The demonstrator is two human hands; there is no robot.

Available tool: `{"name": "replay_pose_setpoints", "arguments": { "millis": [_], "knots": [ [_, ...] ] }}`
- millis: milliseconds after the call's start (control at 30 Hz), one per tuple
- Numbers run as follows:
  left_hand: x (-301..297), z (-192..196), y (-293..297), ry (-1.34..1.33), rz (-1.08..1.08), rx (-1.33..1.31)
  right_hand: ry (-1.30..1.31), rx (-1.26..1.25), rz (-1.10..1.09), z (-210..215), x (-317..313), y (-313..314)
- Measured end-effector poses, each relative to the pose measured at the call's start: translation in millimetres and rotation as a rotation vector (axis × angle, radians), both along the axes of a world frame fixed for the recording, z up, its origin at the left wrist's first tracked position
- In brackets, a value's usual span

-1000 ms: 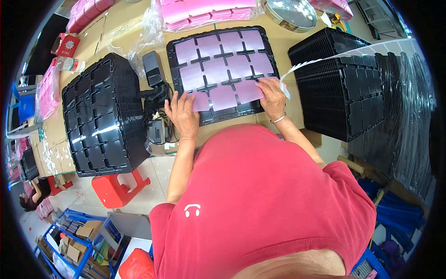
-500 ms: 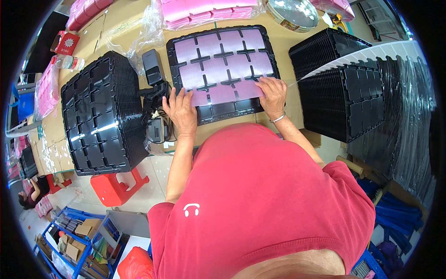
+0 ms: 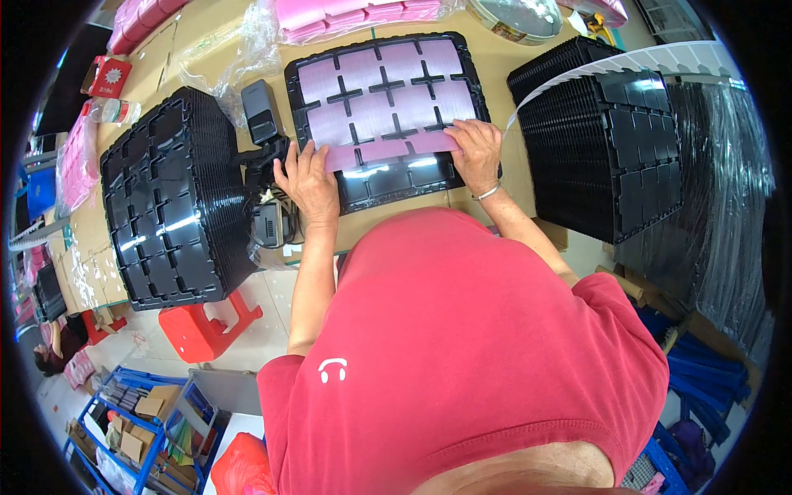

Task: The person places pink foam blocks into black plastic grid trays and applies white dividers by hand.

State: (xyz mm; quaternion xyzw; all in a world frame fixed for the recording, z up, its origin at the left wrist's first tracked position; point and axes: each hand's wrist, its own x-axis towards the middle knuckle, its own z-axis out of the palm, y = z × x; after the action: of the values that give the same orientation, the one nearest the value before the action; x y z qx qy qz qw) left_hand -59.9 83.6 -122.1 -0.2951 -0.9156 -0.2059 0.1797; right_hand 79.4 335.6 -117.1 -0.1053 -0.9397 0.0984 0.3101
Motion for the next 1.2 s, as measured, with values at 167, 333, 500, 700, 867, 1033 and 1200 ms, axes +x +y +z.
{"name": "replay_pose_setpoints", "arguments": {
  "millis": [167, 333, 500, 700, 867, 1033, 1200],
  "knots": [
    [2, -1, -1, -0.012, -0.017, -0.021, -0.015, 0.019, 0.012, 1, 4, 1],
    [10, -1, -4, -0.062, -0.019, -0.062, -0.034, 0.037, 0.036, -7, 8, 4],
    [21, 4, -12, -0.155, -0.044, -0.196, -0.140, 0.001, 0.080, -7, 27, 8],
    [47, 35, -27, -0.506, -0.032, -0.336, -0.466, -0.037, 0.167, 28, 66, 9],
    [47, 36, -8, -0.484, -0.522, -0.221, -0.523, -0.210, 0.186, 19, 70, 6],
    [52, 6, 15, -0.398, -0.597, -0.442, -0.598, -0.190, 0.280, 7, 48, -18],
    [53, -2, 17, -0.347, -0.579, -0.468, -0.584, -0.194, 0.307, -3, 37, -26]
  ]
}}
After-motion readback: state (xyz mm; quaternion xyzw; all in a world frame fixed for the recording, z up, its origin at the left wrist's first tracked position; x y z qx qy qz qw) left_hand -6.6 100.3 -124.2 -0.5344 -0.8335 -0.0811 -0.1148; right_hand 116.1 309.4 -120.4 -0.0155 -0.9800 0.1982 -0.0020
